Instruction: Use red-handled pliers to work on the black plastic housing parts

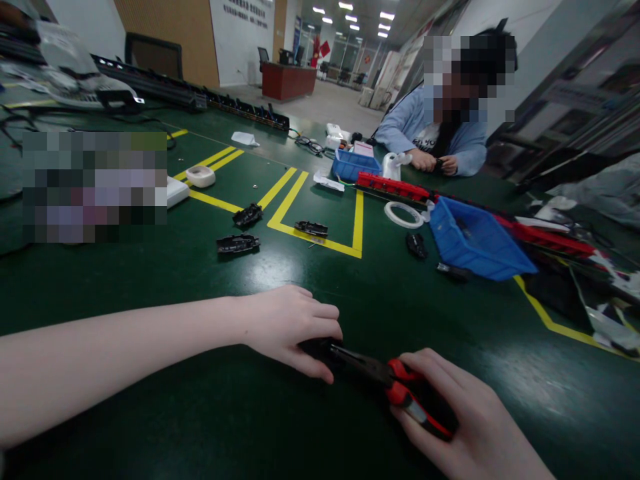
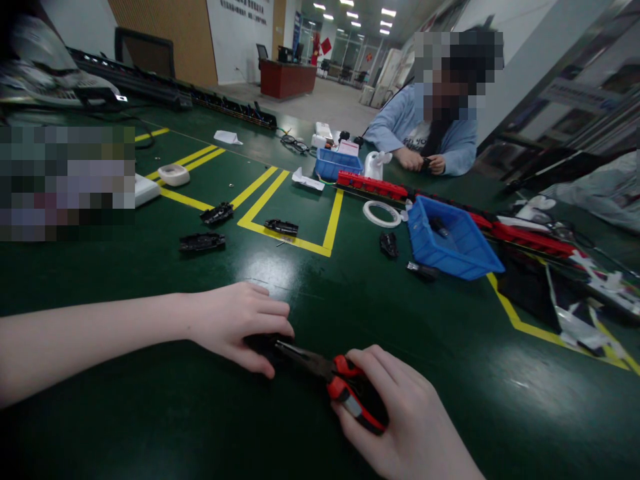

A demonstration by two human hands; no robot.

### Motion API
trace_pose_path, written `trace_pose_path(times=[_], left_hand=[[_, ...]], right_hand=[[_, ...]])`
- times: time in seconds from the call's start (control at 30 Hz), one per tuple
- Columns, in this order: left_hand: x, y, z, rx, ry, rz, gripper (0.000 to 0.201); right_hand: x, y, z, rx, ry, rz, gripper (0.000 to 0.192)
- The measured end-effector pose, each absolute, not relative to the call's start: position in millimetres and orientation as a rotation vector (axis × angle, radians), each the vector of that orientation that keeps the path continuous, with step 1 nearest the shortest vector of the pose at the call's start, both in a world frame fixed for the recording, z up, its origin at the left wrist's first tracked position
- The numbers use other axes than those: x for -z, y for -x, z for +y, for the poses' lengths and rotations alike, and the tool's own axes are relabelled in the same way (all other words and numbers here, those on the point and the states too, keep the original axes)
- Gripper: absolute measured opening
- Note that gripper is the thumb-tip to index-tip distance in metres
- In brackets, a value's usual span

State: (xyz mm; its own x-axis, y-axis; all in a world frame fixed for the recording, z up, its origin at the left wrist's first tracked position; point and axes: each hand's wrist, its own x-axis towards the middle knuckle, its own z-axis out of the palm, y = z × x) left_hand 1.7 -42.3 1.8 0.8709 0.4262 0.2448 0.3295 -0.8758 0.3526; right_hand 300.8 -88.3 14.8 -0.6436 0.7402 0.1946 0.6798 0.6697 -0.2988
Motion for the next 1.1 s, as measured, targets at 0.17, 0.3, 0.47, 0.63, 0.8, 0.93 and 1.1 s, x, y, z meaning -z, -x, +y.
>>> trace_pose_path(times=[0.17,0.3,0.47,0.63,0.8,0.93,1.1], left_hand=[[0,-1,-43,-0.458,-2.751,0.583,0.042],[0,-1,-43,-0.456,-2.762,0.573,0.042],[-1,-2,-42,-0.451,-2.754,0.569,0.043],[-2,-1,-42,-0.450,-2.750,0.557,0.042],[-2,-1,-42,-0.450,-2.749,0.554,0.040],[-1,-1,-43,-0.457,-2.741,0.564,0.039],[-2,-1,-43,-0.458,-2.740,0.561,0.038]], right_hand=[[-12,-301,-90,-0.319,1.183,-2.535,0.032],[-14,-298,-91,-0.379,1.195,-2.504,0.030],[-15,-296,-90,-0.426,1.189,-2.487,0.030],[-14,-296,-90,-0.418,1.191,-2.497,0.030],[-15,-299,-86,-0.356,1.145,-2.552,0.034],[-15,-303,-82,-0.299,1.111,-2.584,0.036],[-16,-307,-80,-0.162,1.018,-2.633,0.041]])
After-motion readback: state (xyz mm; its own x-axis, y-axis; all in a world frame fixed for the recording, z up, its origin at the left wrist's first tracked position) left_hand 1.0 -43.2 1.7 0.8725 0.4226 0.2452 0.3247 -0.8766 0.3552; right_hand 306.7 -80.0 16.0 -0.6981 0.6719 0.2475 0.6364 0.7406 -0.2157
